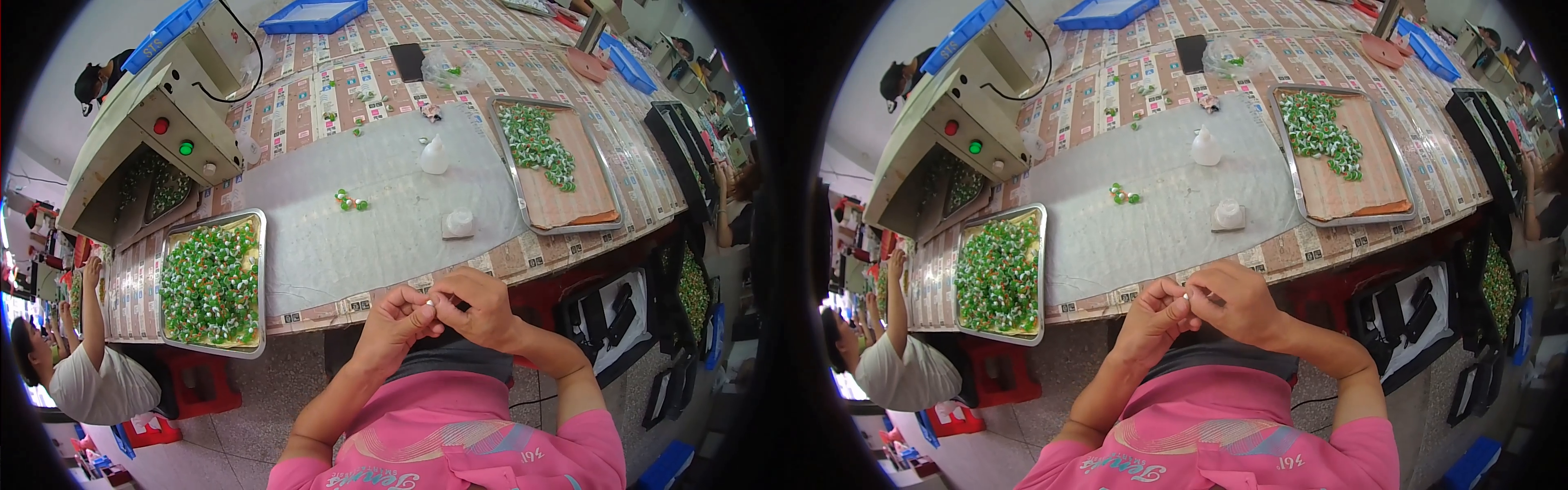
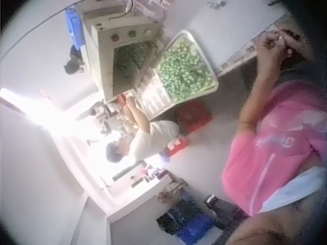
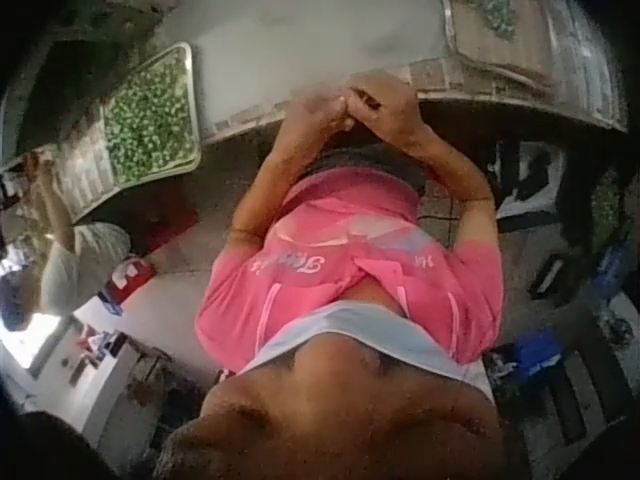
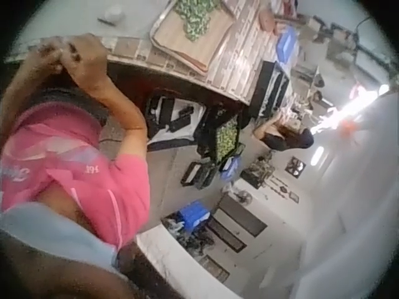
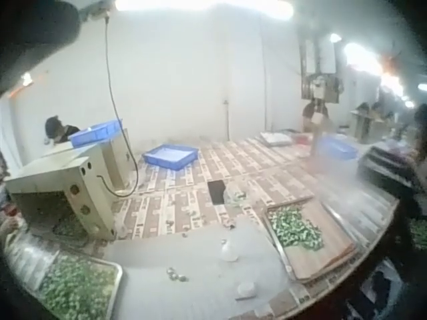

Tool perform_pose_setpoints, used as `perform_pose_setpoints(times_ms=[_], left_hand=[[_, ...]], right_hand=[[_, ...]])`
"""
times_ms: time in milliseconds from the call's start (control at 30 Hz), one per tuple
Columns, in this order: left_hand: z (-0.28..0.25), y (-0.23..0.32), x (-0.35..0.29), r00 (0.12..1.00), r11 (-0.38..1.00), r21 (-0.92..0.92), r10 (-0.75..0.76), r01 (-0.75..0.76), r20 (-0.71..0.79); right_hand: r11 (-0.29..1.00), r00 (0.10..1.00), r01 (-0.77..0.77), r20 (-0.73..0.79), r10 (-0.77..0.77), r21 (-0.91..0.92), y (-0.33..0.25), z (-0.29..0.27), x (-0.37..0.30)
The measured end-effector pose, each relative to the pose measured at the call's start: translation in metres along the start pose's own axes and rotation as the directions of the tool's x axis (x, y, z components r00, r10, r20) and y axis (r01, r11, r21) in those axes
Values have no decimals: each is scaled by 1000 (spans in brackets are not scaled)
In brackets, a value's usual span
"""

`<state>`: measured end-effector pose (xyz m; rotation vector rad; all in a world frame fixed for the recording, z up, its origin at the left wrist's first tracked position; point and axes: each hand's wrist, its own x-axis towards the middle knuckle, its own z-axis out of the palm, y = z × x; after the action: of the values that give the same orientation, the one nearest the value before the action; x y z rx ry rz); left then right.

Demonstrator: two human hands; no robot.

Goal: The person assembles small plastic spheres by hand, putting together green and white toy components.

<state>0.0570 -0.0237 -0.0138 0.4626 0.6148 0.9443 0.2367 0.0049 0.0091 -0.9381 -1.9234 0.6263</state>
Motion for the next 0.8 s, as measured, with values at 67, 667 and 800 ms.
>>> perform_pose_setpoints(times_ms=[67,667,800], left_hand=[[0,1,2,1000,1000,-7,0,0,8],[-3,15,13,996,999,-43,-25,22,-89],[-3,16,13,979,964,222,172,-145,-108]], right_hand=[[999,1000,1,15,-2,45,5,0,2],[927,965,-262,47,259,269,13,-14,4],[907,950,-311,118,289,283,10,-14,6]])
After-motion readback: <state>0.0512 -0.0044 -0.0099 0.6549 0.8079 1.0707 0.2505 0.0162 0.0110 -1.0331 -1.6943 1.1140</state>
